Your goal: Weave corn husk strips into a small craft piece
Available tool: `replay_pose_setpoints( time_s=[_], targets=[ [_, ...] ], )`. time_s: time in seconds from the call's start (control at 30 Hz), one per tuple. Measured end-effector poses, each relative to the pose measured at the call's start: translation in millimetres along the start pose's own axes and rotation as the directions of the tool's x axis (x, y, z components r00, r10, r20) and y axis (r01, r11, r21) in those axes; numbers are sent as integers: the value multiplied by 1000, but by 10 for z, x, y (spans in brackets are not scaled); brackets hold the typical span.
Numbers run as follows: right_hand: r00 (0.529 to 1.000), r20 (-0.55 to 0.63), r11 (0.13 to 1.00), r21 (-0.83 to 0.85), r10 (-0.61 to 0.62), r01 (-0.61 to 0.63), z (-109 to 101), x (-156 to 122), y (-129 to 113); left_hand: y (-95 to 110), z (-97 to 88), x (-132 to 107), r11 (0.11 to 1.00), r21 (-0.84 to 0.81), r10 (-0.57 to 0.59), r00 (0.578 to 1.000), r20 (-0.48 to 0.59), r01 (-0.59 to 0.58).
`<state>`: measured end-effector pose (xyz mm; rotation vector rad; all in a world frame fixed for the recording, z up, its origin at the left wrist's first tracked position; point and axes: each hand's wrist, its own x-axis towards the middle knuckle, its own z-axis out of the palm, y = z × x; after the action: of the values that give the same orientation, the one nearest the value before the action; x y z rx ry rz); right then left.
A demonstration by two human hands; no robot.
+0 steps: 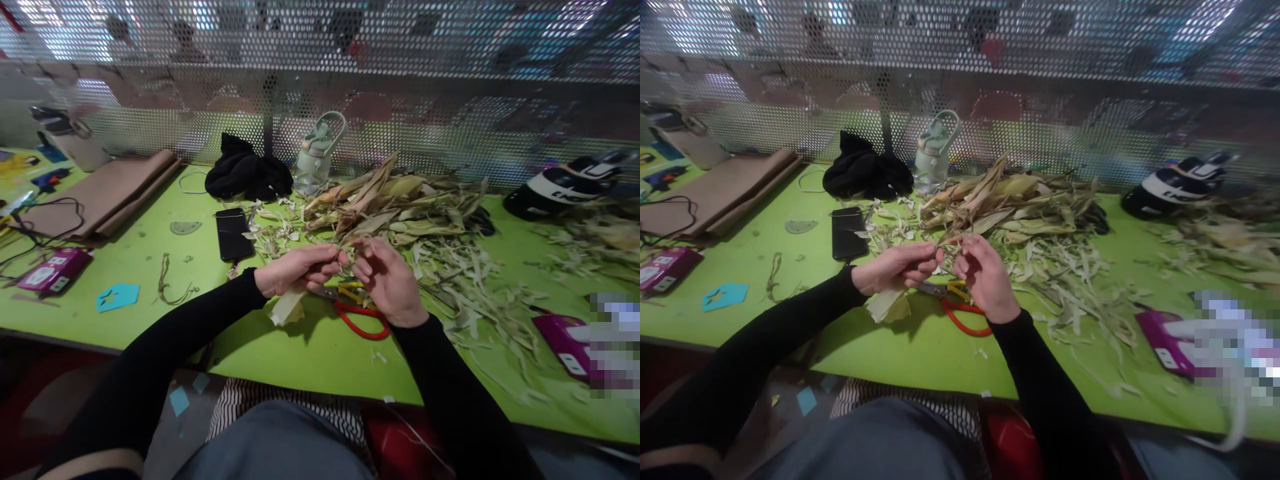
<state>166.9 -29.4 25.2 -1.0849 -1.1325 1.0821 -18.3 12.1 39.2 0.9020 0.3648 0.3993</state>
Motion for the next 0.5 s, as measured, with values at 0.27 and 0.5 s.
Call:
replay_pose_setpoints(
  time_s=[0.27, 0.5],
  targets=[
    [968, 186, 959, 195, 169, -205, 50, -80, -85, -126, 98, -40, 972, 171, -188, 968, 164, 160],
    [968, 200, 960, 202, 153, -194, 56, -96, -50, -116, 87, -50, 948, 296, -166, 976, 139, 119]
  ],
)
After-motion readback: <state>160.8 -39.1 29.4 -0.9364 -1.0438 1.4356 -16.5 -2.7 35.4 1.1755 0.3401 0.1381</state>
